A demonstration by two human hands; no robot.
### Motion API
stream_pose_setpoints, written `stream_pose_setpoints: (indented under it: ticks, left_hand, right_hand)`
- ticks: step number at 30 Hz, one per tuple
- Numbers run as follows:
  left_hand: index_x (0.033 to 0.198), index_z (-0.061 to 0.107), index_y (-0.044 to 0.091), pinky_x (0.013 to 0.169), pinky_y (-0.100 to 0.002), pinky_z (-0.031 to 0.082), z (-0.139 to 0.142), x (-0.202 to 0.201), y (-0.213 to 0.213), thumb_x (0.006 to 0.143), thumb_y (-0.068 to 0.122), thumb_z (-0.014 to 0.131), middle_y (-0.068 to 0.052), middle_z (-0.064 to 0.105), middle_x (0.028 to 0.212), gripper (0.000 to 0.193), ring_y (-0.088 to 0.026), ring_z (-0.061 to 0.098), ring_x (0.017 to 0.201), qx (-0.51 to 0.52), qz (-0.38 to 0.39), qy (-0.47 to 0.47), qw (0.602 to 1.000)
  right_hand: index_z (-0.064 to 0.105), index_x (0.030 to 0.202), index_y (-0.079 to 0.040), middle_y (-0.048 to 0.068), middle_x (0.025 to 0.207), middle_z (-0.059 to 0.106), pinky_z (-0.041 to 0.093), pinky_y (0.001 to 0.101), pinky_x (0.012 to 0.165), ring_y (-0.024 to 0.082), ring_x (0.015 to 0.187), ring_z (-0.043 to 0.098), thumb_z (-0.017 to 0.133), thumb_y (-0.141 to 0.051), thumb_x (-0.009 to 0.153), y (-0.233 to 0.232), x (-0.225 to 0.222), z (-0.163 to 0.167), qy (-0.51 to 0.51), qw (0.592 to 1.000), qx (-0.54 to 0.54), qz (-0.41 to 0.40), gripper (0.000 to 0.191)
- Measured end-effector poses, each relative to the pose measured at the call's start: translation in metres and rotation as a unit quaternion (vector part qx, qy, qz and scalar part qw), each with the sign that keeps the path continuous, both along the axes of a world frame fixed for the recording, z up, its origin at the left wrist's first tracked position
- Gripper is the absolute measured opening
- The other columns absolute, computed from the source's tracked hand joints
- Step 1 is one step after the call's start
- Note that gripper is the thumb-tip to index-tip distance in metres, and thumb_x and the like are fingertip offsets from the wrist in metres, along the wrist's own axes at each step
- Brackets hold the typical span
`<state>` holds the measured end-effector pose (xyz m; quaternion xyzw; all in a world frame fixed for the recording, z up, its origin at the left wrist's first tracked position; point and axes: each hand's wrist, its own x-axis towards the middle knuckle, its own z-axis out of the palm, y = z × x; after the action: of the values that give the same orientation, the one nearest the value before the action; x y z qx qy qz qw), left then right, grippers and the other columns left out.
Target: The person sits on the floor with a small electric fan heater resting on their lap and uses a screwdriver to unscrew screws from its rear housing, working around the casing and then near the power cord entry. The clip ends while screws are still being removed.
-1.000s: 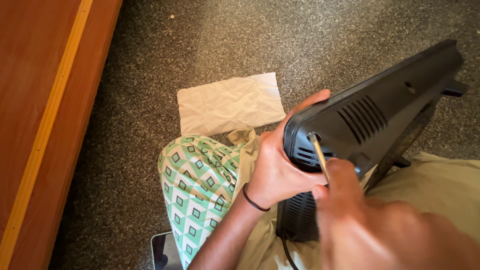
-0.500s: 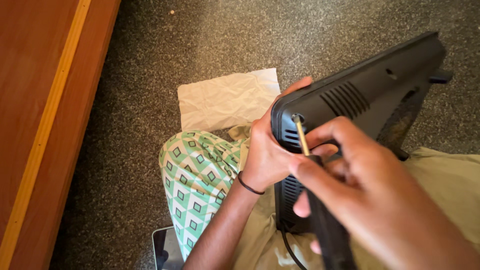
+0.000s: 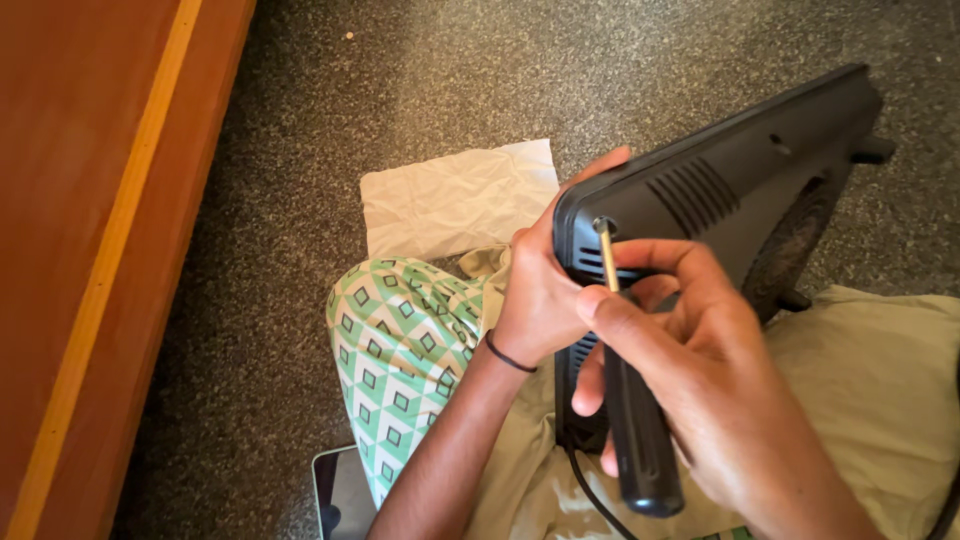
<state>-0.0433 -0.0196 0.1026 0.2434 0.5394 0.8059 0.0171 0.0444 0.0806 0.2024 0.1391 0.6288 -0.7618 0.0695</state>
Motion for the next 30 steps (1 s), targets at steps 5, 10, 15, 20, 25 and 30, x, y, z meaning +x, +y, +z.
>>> stream_pose_setpoints:
  ticks: [5, 10, 15, 20, 25, 30]
  left_hand:
    - [0.154, 0.049, 0.006, 0.106, -0.023, 0.057, 0.001, 0.011, 0.001, 0.077, 0.018, 0.097, -0.003, 0.071, 0.133, 0.091, -0.004, 0.067, 0.114, -0.038, 0.02, 0.053, 0.998]
    - [0.154, 0.05, 0.008, 0.098, -0.021, 0.057, 0.008, 0.017, 0.002, 0.077, 0.02, 0.096, -0.001, 0.073, 0.126, 0.091, -0.002, 0.067, 0.107, -0.051, 0.021, 0.067, 0.996]
    - [0.154, 0.053, 0.007, 0.084, -0.019, 0.055, 0.012, 0.022, 0.005, 0.076, 0.02, 0.096, 0.004, 0.073, 0.105, 0.09, 0.0, 0.061, 0.09, -0.083, 0.028, 0.049, 0.995]
    - [0.153, 0.051, 0.007, 0.091, -0.02, 0.057, 0.011, 0.028, 0.01, 0.074, 0.017, 0.098, 0.002, 0.074, 0.107, 0.092, -0.001, 0.065, 0.095, -0.053, 0.011, 0.06, 0.997]
    - [0.153, 0.049, 0.007, 0.101, -0.025, 0.058, 0.014, 0.034, 0.016, 0.075, 0.013, 0.099, -0.001, 0.074, 0.119, 0.092, -0.004, 0.068, 0.107, -0.03, 0.001, 0.088, 0.996]
    - [0.153, 0.049, 0.005, 0.1, -0.027, 0.06, 0.019, 0.038, 0.02, 0.073, 0.014, 0.098, -0.003, 0.075, 0.116, 0.094, -0.006, 0.069, 0.105, -0.04, -0.006, 0.065, 0.997]
  right_hand:
    - [0.052, 0.131, -0.001, 0.014, 0.059, 0.068, 0.05, 0.03, 0.025, 0.015, 0.037, 0.062, 0.069, -0.021, 0.099, 0.0, 0.017, 0.009, 0.005, 1.0, 0.014, -0.015, 0.042]
    - [0.057, 0.128, -0.002, 0.015, 0.057, 0.065, 0.046, 0.031, 0.024, 0.016, 0.03, 0.056, 0.071, -0.019, 0.096, 0.001, 0.026, 0.015, -0.009, 0.998, 0.044, -0.043, 0.039]
    - [0.063, 0.125, 0.001, 0.014, 0.06, 0.066, 0.046, 0.0293, 0.025, 0.014, 0.035, 0.058, 0.073, -0.013, 0.095, -0.002, 0.032, 0.015, 0.039, 0.996, 0.041, -0.064, 0.035]
    - [0.066, 0.123, 0.003, 0.009, 0.079, 0.068, 0.046, 0.0238, 0.034, 0.011, 0.05, 0.066, 0.073, -0.006, 0.093, 0.005, 0.04, 0.018, 0.092, 0.989, 0.102, -0.059, 0.032]
    - [0.066, 0.118, 0.001, 0.009, 0.073, 0.069, 0.045, 0.0235, 0.036, 0.011, 0.047, 0.065, 0.073, -0.004, 0.087, 0.012, 0.045, 0.024, 0.055, 0.976, 0.2, -0.059, 0.032]
    - [0.065, 0.119, 0.0, 0.008, 0.065, 0.068, 0.049, 0.025, 0.039, 0.011, 0.047, 0.066, 0.072, -0.002, 0.086, 0.019, 0.048, 0.026, 0.061, 0.976, 0.206, -0.044, 0.034]
